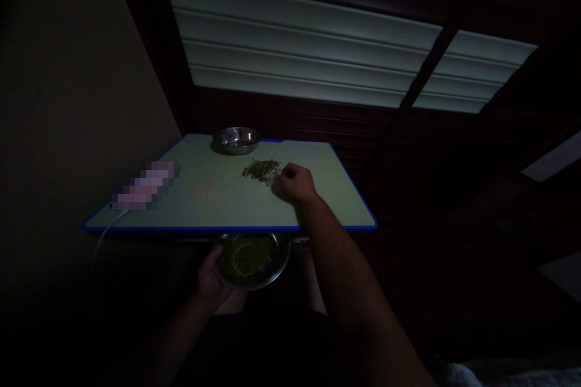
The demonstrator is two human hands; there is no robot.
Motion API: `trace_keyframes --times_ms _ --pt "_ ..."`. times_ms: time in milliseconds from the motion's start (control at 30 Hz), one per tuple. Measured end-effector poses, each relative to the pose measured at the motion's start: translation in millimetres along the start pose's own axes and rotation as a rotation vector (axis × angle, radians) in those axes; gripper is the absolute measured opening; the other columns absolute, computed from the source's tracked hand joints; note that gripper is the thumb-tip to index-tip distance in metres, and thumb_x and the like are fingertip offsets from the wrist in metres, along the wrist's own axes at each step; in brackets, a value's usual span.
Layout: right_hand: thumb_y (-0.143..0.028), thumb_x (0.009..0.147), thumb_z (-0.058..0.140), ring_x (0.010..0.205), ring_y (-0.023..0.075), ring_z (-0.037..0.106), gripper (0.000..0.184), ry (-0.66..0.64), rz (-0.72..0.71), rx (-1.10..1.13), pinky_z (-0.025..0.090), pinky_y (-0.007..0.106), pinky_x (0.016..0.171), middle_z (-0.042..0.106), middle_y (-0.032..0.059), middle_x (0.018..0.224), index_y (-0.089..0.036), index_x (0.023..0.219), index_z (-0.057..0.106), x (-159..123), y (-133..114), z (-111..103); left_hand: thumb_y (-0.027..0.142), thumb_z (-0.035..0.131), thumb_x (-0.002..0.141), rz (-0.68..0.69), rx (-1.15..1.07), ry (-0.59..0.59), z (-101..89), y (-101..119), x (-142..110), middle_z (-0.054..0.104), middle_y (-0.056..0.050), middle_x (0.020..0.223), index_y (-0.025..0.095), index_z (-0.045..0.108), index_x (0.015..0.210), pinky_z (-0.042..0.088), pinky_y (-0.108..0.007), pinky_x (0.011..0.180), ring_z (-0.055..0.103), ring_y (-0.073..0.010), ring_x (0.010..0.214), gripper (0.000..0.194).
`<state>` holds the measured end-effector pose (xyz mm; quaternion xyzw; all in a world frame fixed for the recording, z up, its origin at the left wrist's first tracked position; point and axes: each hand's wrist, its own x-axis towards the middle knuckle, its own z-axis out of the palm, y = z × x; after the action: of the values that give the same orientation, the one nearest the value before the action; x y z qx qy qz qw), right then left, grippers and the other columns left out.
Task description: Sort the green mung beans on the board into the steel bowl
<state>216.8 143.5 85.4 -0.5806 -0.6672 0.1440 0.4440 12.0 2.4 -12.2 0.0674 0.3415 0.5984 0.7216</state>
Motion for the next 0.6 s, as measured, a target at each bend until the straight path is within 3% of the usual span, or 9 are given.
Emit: trace_keyframes --times_ms 600 --pt "-0.027 0.064 0.049 0.06 0.0126 0.049 0.014 0.01 0.039 0.031 0.037 0.025 0.06 0.056 -0.0017 0.06 -0.017 0.064 0.059 1.2 4.9 2.1 0.031 0.063 0.072 0.003 -0.007 -0.012 -4.2 -1.2 3.6 0.076 -0.011 0.086 0.016 0.073 0.085 0.045 -0.051 0.097 0.064 -0.0337 0.106 0.022"
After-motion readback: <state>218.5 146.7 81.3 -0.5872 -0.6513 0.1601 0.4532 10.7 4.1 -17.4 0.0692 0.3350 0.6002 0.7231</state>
